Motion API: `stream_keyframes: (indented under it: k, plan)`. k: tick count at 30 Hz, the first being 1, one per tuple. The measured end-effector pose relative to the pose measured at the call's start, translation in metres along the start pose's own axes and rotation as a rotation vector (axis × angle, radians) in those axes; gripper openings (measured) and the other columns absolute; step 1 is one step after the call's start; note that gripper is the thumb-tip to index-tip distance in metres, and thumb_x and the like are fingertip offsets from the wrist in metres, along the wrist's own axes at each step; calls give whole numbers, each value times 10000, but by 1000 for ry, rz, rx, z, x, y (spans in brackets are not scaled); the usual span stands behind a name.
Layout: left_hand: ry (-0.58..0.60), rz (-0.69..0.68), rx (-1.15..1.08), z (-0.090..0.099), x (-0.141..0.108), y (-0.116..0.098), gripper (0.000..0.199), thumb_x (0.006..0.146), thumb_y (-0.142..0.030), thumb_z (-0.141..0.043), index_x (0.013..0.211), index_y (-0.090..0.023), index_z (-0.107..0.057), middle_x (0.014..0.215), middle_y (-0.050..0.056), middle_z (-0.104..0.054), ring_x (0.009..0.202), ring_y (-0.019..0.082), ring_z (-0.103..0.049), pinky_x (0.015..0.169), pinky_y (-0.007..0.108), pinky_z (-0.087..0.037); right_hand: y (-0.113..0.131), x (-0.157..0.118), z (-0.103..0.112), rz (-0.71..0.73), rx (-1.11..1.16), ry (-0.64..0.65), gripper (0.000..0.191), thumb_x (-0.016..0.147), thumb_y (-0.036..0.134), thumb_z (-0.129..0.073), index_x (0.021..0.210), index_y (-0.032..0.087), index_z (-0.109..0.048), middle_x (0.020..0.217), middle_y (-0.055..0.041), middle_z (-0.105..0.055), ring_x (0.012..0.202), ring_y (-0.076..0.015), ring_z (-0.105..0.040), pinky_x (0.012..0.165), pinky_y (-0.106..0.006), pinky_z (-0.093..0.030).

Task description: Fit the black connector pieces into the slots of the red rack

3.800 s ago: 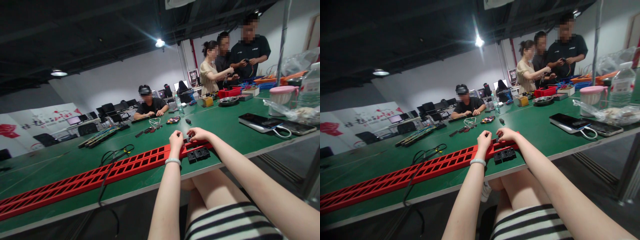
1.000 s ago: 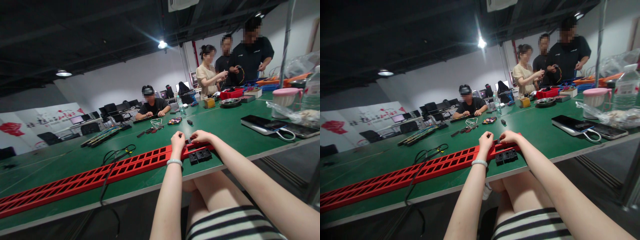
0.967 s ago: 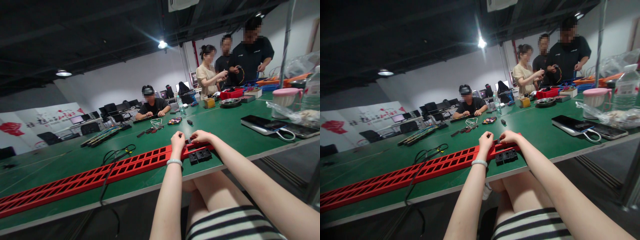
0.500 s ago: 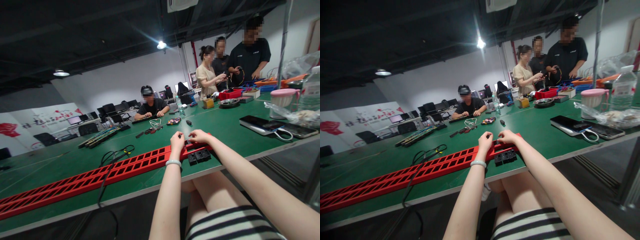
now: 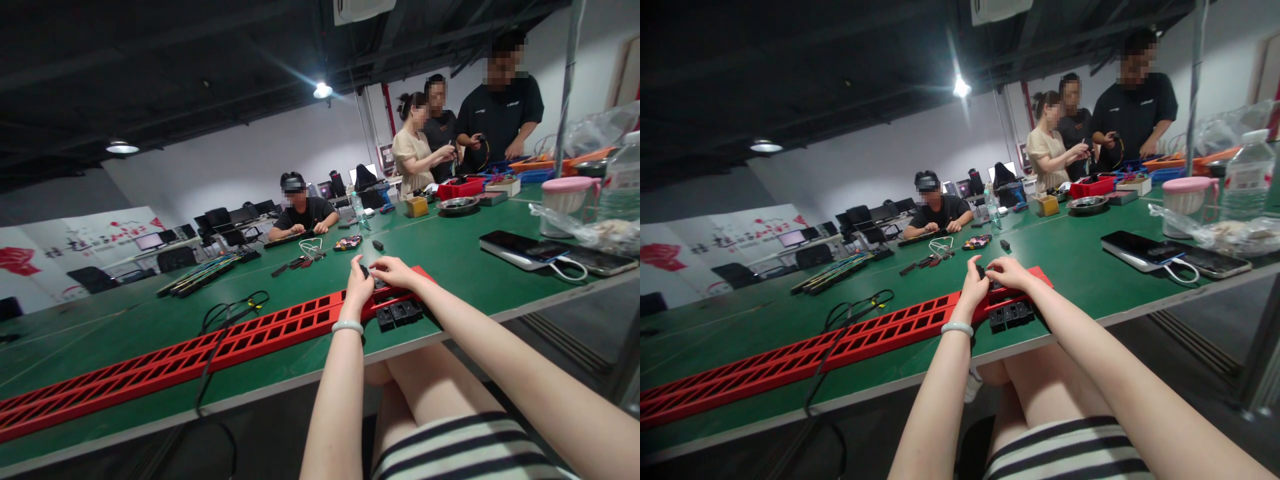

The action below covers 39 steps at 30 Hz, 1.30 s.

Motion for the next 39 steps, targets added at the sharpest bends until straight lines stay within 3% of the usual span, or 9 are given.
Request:
stream_keyframes:
  k: [5, 10, 16, 28, 39]
  plan:
    - [41, -11, 37, -2, 1, 0, 483, 718, -115, -446, 1186, -147, -335, 1095, 123, -520, 973, 186, -514, 844, 311, -396, 0, 0, -1, -9, 64, 0, 320, 748, 362, -513, 963, 142, -601, 842, -57, -618, 724, -131, -538, 675, -239, -402]
    - [67, 28, 83, -1, 0, -1, 524, 723, -103, -435, 1233, -155, -327, 1123, 111, -530, 1005, 197, -515, 858, 312, -397, -1, 0, -3, -20, 124, 9, 345, 740, 348, -524, 1004, 131, -575, 863, -65, -618, 717, -129, -545, 671, -245, -417]
    - [83, -24, 31, -2, 0, -4, 559, 690, -38, -434, 1230, -178, -402, 1188, 65, -510, 1091, 176, -465, 930, 280, -356, 2, -2, 0, -18, 146, -10, 457, 722, 341, -552, 1126, 132, -503, 808, -49, -618, 683, -123, -542, 655, -251, -426]
    - [128, -35, -19, 2, -4, -19, 619, 652, 28, -430, 1232, -188, -420, 1218, 33, -490, 1085, 152, -476, 935, 256, -367, 1, -1, -1, 18, 115, -105, 303, 632, 312, -637, 872, 135, -581, 807, -40, -585, 620, -106, -535, 579, -238, -438]
    - [137, 23, 29, 2, -3, -17, 588, 689, -5, -456, 1252, -165, -394, 1242, 66, -459, 1108, 172, -458, 938, 266, -360, -1, -1, -2, 2, 124, -102, 359, 640, 319, -625, 944, 132, -581, 876, -56, -599, 643, -109, -543, 593, -242, -437]
Point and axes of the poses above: each hand's wrist, its own x-axis towards the middle knuckle, its own z-axis out of the back of the hand, y = z × x, the point moved 3 cm from there along x, towards the middle knuckle
